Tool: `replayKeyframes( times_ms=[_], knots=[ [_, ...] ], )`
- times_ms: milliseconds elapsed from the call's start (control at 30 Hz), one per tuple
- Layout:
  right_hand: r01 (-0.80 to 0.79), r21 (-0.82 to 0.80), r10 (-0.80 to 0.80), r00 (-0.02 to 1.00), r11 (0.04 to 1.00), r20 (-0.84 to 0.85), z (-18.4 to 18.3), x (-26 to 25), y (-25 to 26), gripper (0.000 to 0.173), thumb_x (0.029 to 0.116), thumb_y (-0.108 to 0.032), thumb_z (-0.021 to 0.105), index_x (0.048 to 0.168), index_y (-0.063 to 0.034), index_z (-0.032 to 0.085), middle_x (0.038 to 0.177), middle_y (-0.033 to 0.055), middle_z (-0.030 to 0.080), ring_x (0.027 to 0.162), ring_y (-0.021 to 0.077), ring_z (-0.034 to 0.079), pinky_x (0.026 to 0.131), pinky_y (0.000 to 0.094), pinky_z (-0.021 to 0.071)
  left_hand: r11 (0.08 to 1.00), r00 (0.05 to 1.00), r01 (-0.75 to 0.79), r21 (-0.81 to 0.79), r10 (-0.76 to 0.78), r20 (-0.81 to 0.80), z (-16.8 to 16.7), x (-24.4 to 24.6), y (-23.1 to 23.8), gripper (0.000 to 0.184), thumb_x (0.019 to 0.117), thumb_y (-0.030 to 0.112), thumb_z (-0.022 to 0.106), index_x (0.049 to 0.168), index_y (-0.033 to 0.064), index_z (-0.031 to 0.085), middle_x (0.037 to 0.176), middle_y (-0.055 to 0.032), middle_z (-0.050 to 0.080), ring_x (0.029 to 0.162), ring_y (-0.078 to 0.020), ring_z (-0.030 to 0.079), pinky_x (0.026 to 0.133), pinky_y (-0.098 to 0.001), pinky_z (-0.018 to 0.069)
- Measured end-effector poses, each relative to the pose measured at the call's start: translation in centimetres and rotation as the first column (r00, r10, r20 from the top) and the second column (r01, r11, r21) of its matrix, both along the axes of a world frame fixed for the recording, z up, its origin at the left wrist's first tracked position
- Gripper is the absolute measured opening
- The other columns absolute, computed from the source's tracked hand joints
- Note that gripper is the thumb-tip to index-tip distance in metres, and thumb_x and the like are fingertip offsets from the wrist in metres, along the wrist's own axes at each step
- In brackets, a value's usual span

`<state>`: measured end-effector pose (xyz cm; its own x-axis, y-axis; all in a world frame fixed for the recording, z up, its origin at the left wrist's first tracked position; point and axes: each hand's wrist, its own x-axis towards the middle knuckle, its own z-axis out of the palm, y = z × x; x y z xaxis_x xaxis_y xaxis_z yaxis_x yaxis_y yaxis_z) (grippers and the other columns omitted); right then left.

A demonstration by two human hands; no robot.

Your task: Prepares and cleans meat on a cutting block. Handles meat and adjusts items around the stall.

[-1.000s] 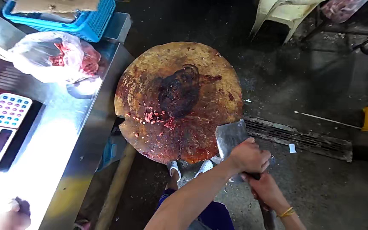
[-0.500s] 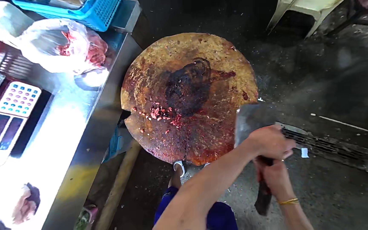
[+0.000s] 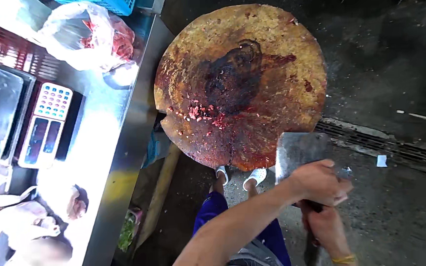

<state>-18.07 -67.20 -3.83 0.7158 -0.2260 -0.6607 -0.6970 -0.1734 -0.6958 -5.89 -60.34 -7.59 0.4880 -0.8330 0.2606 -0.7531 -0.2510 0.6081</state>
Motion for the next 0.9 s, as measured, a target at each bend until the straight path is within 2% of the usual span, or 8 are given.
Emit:
replayKeyframes(
  times_ms=[133,333,433,567,633,733,800,900],
  knots=[
    [-0.048,0.053,0.047,0.999,0.997,0.020,-2.2,-1.9,7.4,0.024,0.0902,-0.017,0.075,0.106,0.0000,0.070,0.074,0.0057,0.069,0.051,0.0126,0.060,0.051,0.0353,0.0564,0.998,0.993,-0.062,0.034,0.058,0.105,-1.5,-1.9,8.2,0.024,0.0934,0.024,0.058,0.074,0.0119,0.066,0.057,-0.0027,0.059,0.060,-0.0206,0.061,0.081,-0.0378,0.0490],
    [0.241,0.038,-0.242,0.970,0.970,0.024,0.0,-4.5,9.8,0.016,0.0914,-0.005,0.065,0.102,0.0061,0.060,0.056,0.0014,0.060,0.042,0.0091,0.057,0.044,0.0290,0.0543,0.922,0.936,0.348,0.172,-0.329,-0.128,1.4,-2.4,5.9,0.017,0.0968,0.020,0.064,0.087,0.0086,0.073,0.070,-0.0064,0.065,0.077,-0.0247,0.065,0.098,-0.0408,0.0445],
    [0.216,0.026,-0.217,0.972,0.976,0.085,-1.6,-3.1,15.3,0.022,0.0900,-0.011,0.069,0.104,0.0063,0.066,0.064,0.0073,0.064,0.046,0.0156,0.060,0.046,0.0376,0.0562,0.933,0.946,0.309,0.184,-0.282,-0.161,1.8,-0.6,11.8,0.019,0.0957,0.020,0.065,0.088,0.0059,0.075,0.075,-0.0090,0.069,0.083,-0.0262,0.068,0.101,-0.0406,0.0465],
    [0.140,0.039,-0.143,0.988,0.989,0.058,-2.6,0.7,20.8,0.035,0.0921,-0.025,0.074,0.116,-0.0005,0.067,0.078,0.0102,0.070,0.055,0.0201,0.065,0.055,0.0446,0.0587,0.980,0.979,0.195,0.041,-0.197,0.049,-1.1,2.6,18.9,0.022,0.0919,0.021,0.058,0.075,0.0092,0.065,0.060,-0.0059,0.059,0.062,-0.0240,0.060,0.081,-0.0406,0.0482],
    [0.233,0.033,-0.236,0.965,0.972,0.113,-2.1,-0.1,20.6,0.031,0.0914,-0.016,0.073,0.114,0.0040,0.066,0.075,0.0093,0.069,0.052,0.0170,0.062,0.051,0.0399,0.0576,0.955,0.957,0.289,0.064,-0.287,-0.034,-0.5,2.2,17.5,0.019,0.0908,0.022,0.066,0.078,0.0091,0.070,0.066,-0.0063,0.064,0.071,-0.0247,0.065,0.089,-0.0419,0.0491],
    [0.457,0.019,-0.455,0.881,0.889,0.128,-0.3,-1.2,21.0,0.014,0.0921,-0.004,0.064,0.105,0.0030,0.061,0.058,0.0011,0.062,0.041,0.0101,0.057,0.041,0.0295,0.0538,0.799,0.813,0.577,0.169,-0.542,-0.211,1.9,1.4,13.6,0.021,0.0992,0.022,0.061,0.094,0.0057,0.074,0.078,-0.0100,0.068,0.088,-0.0272,0.067,0.106,-0.0419,0.0428],
    [0.502,0.027,-0.501,0.856,0.864,0.125,-0.2,-0.5,23.8,0.011,0.0914,-0.003,0.062,0.102,0.0019,0.061,0.054,0.0003,0.060,0.039,0.0106,0.056,0.040,0.0291,0.0531,0.770,0.779,0.623,0.140,-0.594,-0.202,2.2,2.2,15.5,0.021,0.0994,0.020,0.059,0.092,0.0049,0.073,0.075,-0.0102,0.066,0.085,-0.0277,0.066,0.102,-0.0416,0.0437],
    [0.438,0.032,-0.439,0.894,0.898,0.085,-1.2,1.9,29.1,0.021,0.0905,-0.007,0.071,0.108,0.0038,0.066,0.067,0.0075,0.067,0.046,0.0159,0.060,0.045,0.0359,0.0557,0.861,0.862,0.506,0.055,-0.504,-0.047,0.5,4.4,22.5,0.018,0.0923,0.020,0.064,0.079,0.0080,0.068,0.064,-0.0065,0.060,0.069,-0.0247,0.063,0.088,-0.0406,0.0484]
  ],
)
